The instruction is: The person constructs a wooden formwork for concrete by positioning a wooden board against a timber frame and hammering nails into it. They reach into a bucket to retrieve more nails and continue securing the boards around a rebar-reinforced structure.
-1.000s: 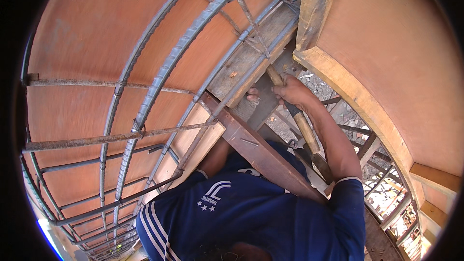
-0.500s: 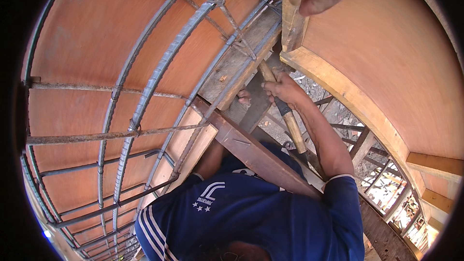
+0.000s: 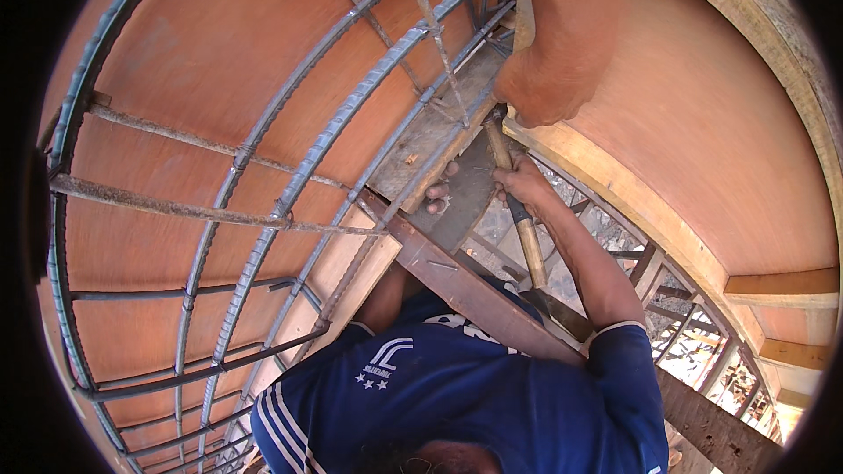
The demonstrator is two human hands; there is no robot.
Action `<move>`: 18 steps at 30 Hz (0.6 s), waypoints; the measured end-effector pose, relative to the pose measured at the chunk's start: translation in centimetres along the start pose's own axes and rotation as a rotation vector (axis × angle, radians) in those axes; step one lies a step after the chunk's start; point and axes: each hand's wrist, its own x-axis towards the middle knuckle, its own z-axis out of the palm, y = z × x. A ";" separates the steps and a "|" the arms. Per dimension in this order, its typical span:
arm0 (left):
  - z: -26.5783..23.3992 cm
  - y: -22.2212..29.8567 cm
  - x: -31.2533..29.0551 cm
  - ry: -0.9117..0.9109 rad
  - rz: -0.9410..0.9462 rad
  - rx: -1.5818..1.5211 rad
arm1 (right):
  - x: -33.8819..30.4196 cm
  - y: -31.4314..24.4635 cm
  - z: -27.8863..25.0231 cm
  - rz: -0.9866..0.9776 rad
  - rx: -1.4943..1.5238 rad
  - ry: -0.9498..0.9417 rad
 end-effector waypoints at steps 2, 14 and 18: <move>-0.4 1.2 0.1 -0.041 -0.056 0.010 | -0.4 -0.5 0.0 0.008 0.039 0.019; -1.1 3.8 1.8 -0.104 -0.479 -0.345 | 1.1 -1.8 1.7 -0.071 0.071 0.016; -0.8 3.3 2.3 -0.111 -0.457 -0.355 | 1.8 -0.7 2.4 -0.082 0.107 0.035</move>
